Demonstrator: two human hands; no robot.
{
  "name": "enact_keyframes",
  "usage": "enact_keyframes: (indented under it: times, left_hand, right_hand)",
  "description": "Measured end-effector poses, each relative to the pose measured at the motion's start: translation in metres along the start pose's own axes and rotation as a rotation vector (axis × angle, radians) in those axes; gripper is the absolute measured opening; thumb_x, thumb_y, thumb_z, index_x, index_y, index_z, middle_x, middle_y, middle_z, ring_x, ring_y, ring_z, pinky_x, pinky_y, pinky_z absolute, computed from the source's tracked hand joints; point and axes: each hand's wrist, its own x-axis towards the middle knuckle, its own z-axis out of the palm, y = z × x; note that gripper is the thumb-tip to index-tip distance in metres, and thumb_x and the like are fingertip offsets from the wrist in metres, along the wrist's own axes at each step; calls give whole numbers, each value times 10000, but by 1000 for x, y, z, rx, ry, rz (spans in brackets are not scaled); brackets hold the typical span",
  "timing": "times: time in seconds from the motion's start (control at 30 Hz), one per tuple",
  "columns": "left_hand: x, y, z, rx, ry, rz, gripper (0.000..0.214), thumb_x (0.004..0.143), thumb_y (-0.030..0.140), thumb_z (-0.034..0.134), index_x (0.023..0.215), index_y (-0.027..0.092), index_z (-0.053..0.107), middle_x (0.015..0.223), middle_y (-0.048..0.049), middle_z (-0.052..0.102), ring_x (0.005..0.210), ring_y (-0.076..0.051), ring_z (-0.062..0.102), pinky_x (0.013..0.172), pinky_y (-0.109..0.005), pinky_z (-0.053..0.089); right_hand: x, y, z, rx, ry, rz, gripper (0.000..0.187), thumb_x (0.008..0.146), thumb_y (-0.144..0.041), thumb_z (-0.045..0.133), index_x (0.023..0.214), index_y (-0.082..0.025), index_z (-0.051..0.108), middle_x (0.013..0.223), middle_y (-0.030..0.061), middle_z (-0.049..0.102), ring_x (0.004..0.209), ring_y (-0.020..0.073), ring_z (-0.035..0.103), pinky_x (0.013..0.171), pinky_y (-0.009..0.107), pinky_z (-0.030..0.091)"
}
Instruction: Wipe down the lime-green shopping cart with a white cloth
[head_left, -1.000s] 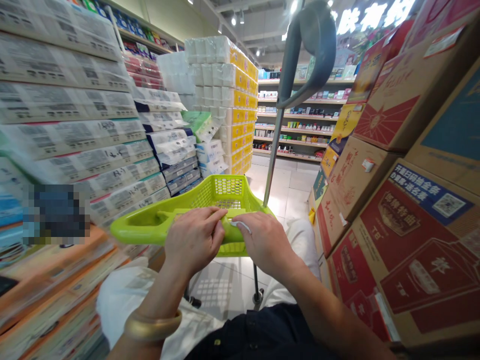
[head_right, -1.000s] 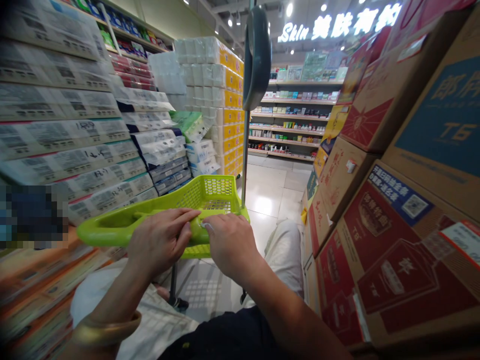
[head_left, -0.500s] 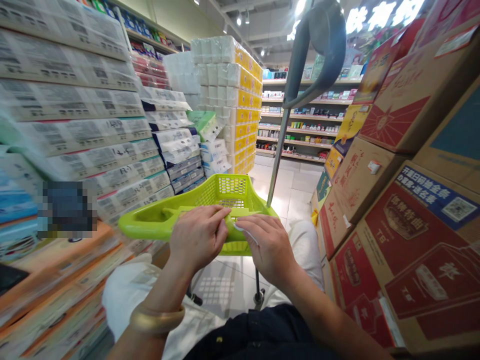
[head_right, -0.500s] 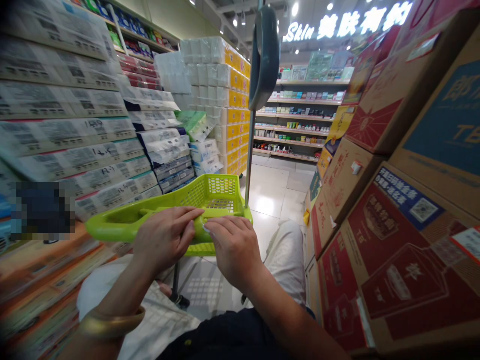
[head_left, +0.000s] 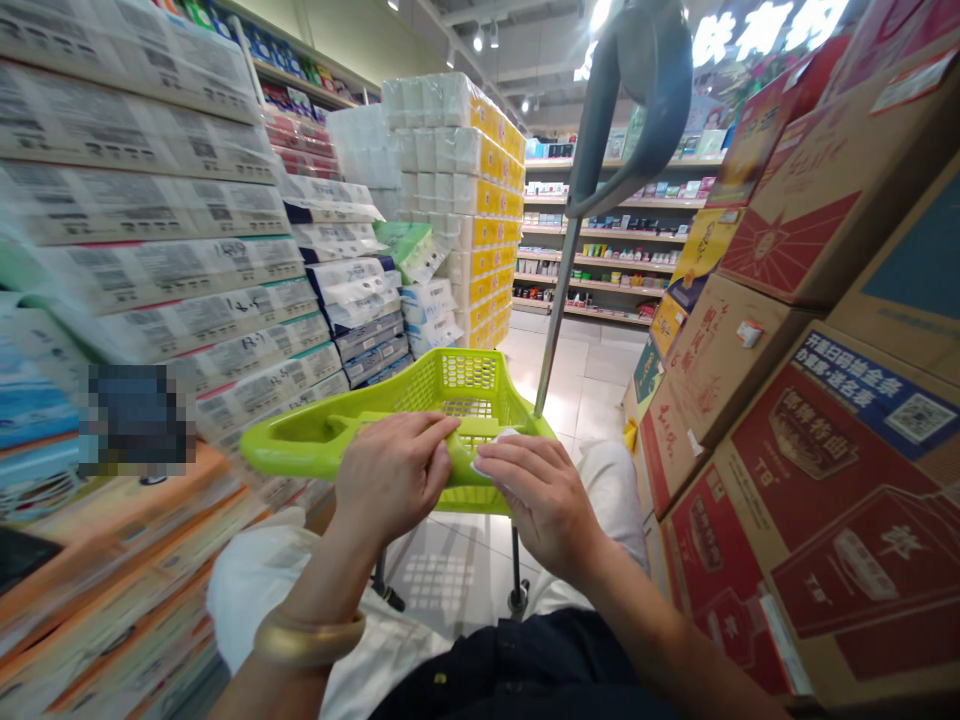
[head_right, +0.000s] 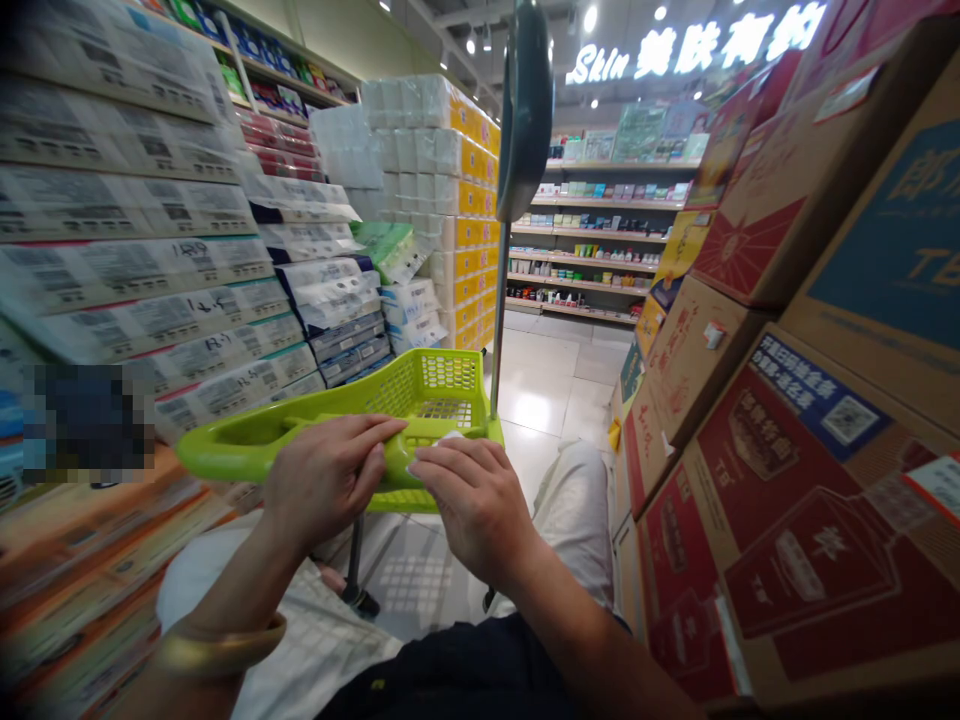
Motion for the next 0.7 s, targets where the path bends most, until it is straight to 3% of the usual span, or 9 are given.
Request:
enact_keyframes:
  times: [0.07,0.2,0.27,0.53,0.7]
  left_hand:
    - [0,0,-1,-2,1,0,416,909,313,366,1120,214,710,1102,-76,737,977,-275,682,853,-446,527]
    - [0,-1,-1,-6,-15,-5,426,912,317,356,1127,213,708,1114,-77,734,988,-282,681,852,-453,528]
    - [0,-1,-1,-1,-19,-5,431,917,321,348,1128,213,708,1113,-81,732,988,-286,681,847,-456,529]
    - [-3,-4,-3,-4,-9,17,428,931,323,346,1130,206,706,1118,-83,731,990,-281,680,854,-457,528]
    - [-4,-7,-4,-2,-2,37,435,944,322,332,1126,212,711,1113,-77,736,991,-271,682,858,-443,526]
  right_hand:
    - [5,-3,-1,-13,-29,71,233,963,-159,525,1088,-247,702,1096,47,749,1056,186,655,921,348,487]
    - [26,-6,-1,-117,-207,254,185,940,-167,558,1004,-232,719,981,43,766,909,204,694,815,330,504]
    - [31,-6,-1,-157,-255,276,173,942,-181,561,980,-234,722,942,40,768,870,206,698,776,319,501]
    - [2,0,-2,27,-14,-10,216,983,-181,510,1082,-244,692,1106,38,748,1054,170,650,917,335,480]
    - [1,17,-10,113,-11,89,216,995,-204,483,1056,-233,689,1059,45,753,1005,182,666,910,352,493]
